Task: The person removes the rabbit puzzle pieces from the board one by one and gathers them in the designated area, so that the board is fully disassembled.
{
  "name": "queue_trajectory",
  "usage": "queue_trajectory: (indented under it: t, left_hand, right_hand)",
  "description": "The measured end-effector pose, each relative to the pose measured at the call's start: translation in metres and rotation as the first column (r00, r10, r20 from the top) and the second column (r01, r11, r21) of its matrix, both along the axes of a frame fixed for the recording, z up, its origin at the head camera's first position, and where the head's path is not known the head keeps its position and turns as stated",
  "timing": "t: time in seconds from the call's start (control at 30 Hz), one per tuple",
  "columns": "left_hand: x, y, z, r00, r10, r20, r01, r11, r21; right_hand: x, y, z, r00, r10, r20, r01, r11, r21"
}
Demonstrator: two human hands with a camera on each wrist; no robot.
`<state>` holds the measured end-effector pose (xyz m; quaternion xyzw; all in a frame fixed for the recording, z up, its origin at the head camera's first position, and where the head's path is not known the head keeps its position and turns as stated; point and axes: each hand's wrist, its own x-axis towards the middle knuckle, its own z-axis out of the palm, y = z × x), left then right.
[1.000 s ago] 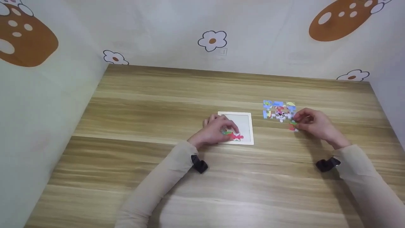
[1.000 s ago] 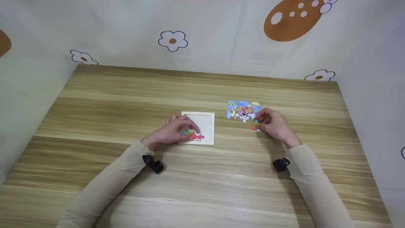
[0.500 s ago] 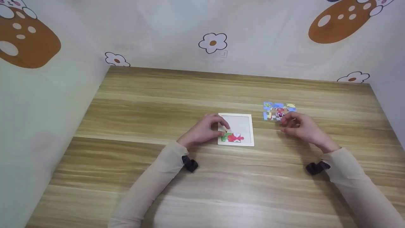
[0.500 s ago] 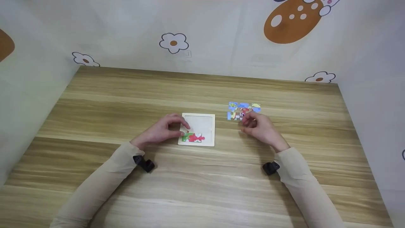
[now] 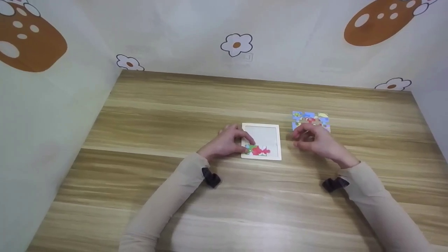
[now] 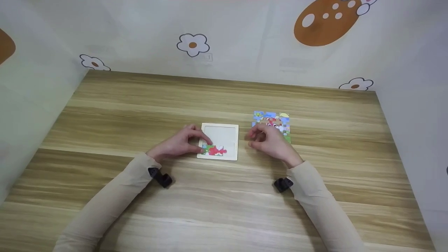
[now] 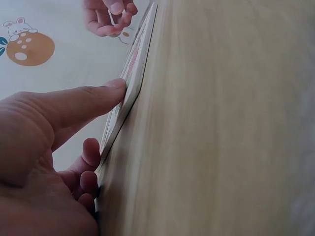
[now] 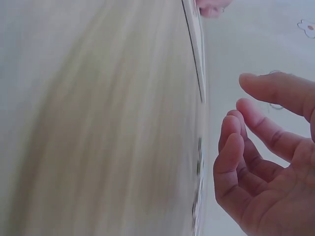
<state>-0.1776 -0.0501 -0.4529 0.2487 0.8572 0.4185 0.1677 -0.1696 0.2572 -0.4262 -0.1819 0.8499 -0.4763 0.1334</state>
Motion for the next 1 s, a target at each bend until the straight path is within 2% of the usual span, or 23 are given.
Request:
queue_trajectory:
  t: [0.2, 0.43, 0.57, 0.77, 1.0]
  left_hand:
    - [-0.003, 0.003, 0.001, 1.000, 0.009, -0.022, -0.009, 1.000, -0.021]
    - [-0.015, 0.007, 0.003, 0.998, 0.068, -0.010, -0.069, 0.994, -0.083]
    - [-0.020, 0.008, 0.004, 0.996, 0.086, 0.003, -0.086, 0.994, -0.070]
    - [-0.020, 0.006, 0.003, 0.996, 0.084, 0.014, -0.083, 0.996, -0.041]
    - [-0.022, 0.008, 0.001, 0.996, 0.086, 0.015, -0.085, 0.995, -0.044]
  right_hand:
    - [-0.003, -0.019, 0.001, 0.999, 0.040, 0.006, -0.040, 0.999, 0.000]
    - [-0.008, -0.043, 0.004, 0.994, 0.104, 0.031, -0.106, 0.992, 0.069]
    - [-0.011, -0.054, 0.005, 0.992, 0.117, 0.049, -0.121, 0.989, 0.086]
    - [-0.014, -0.065, 0.001, 0.990, 0.114, 0.079, -0.123, 0.984, 0.128]
    - [-0.014, -0.067, -0.002, 0.991, 0.127, 0.034, -0.131, 0.980, 0.153]
